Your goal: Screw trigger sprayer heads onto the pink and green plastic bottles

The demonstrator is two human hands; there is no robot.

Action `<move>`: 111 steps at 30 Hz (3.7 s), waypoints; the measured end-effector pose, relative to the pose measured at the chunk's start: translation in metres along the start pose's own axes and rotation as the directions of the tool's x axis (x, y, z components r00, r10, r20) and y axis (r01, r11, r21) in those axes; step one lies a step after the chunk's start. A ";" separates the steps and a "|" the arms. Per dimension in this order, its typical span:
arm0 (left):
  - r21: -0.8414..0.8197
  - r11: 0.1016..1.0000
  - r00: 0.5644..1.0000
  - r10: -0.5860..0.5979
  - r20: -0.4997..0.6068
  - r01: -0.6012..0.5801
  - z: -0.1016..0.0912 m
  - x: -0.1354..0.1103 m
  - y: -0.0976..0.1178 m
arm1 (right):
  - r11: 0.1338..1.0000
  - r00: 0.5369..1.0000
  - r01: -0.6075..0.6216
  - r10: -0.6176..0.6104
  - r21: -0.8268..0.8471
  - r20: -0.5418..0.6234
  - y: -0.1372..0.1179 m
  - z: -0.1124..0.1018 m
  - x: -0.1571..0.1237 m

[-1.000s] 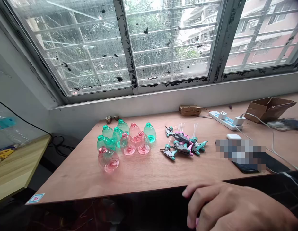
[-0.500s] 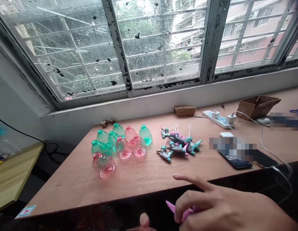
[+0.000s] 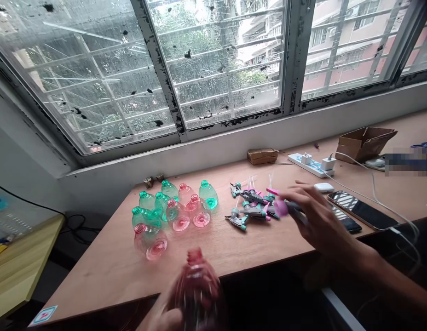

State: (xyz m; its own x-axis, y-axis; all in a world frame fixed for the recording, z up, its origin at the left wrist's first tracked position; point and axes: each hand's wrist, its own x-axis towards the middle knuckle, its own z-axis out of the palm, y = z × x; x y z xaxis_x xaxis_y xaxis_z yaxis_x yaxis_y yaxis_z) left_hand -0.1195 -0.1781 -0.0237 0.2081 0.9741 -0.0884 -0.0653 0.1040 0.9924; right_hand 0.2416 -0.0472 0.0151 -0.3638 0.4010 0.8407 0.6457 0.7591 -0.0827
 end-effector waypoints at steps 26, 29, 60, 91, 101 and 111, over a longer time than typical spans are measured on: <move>0.956 0.126 0.874 0.450 0.184 -0.266 0.044 0.107 -0.048 | 0.952 0.866 -0.025 0.173 -0.304 0.469 0.037 0.171 0.003; 0.946 0.168 0.909 0.365 0.203 -0.279 0.038 0.112 -0.048 | 0.935 0.843 -0.063 0.238 -0.350 0.483 0.068 0.173 0.009; 0.982 0.086 0.917 0.380 0.121 -0.166 0.024 0.123 -0.046 | 0.957 0.791 -0.288 0.224 0.023 0.570 0.014 0.118 -0.072; 0.958 0.277 0.280 0.927 -0.248 -0.070 0.019 0.086 -0.002 | 0.901 0.898 -0.433 0.431 0.002 0.089 0.067 0.100 -0.021; 0.895 0.444 0.565 0.728 -0.388 0.042 0.001 0.109 -0.029 | 0.869 0.862 -0.346 0.443 -0.353 0.246 0.110 0.125 -0.025; 0.866 0.493 0.729 0.623 -0.284 -0.084 0.016 0.107 -0.042 | 0.814 0.818 -0.554 0.571 0.175 -0.072 0.056 0.069 -0.013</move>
State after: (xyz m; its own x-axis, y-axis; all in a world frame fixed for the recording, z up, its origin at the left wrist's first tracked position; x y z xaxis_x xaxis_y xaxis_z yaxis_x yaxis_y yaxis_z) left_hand -0.0791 -0.0814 -0.0730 -0.1666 0.8318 0.5295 0.7953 -0.2041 0.5708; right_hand 0.2357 0.0254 -0.0372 0.1199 0.7245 0.6787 0.6099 0.4857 -0.6262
